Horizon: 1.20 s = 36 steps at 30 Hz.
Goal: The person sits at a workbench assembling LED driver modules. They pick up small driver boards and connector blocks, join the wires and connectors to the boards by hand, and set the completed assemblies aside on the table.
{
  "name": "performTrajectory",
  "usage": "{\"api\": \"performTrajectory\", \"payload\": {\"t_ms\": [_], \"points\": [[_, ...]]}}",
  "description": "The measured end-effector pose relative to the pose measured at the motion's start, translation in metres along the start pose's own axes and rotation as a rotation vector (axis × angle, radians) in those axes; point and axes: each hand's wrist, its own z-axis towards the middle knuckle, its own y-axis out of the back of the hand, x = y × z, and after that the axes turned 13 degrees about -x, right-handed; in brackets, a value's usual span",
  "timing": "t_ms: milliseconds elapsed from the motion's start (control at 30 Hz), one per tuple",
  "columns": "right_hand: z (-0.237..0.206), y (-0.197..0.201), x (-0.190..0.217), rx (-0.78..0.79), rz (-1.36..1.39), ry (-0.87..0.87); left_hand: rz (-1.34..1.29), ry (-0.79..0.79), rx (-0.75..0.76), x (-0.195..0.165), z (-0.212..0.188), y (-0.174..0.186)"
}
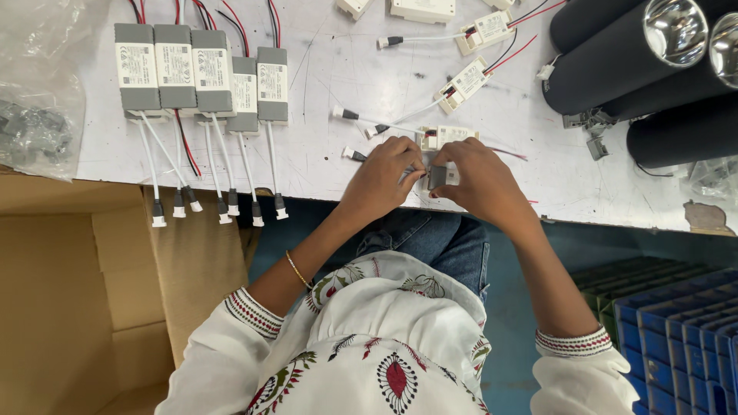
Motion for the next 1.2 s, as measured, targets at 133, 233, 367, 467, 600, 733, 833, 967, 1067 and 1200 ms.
{"api": "performTrajectory", "payload": {"t_ms": [133,233,367,467,600,733,833,967,1067,1200], "points": [[0.004,-0.013,-0.004,0.036,-0.055,-0.084,-0.021,0.005,-0.004,0.003,0.003,-0.003],[0.003,-0.021,-0.005,-0.026,-0.056,-0.073,-0.015,-0.008,-0.001,0.004,0.005,-0.004],[-0.005,-0.025,-0.002,-0.102,-0.149,0.017,0.002,0.018,0.014,-0.003,0.006,-0.005],[-0.020,-0.027,0.000,-0.198,-0.107,0.058,0.038,0.043,-0.004,-0.012,0.002,-0.005],[-0.044,-0.033,0.004,-0.392,-0.020,0.125,0.084,-0.106,-0.021,-0.014,-0.009,-0.004],[-0.060,-0.045,0.003,-0.572,0.012,0.176,0.097,-0.087,0.020,-0.008,-0.011,-0.009],[-0.062,-0.055,-0.003,-0.647,0.055,0.231,0.000,-0.075,0.004,-0.002,-0.013,-0.009],[-0.057,-0.064,-0.021,-0.517,0.073,0.258,-0.021,-0.030,0.040,0.003,-0.020,-0.012],[-0.055,-0.070,-0.029,-0.492,0.091,0.247,-0.006,-0.049,0.018,0.005,-0.023,-0.013],[-0.055,-0.071,-0.027,-0.482,0.118,0.203,-0.003,-0.058,0.012,0.000,-0.020,-0.010]]}}
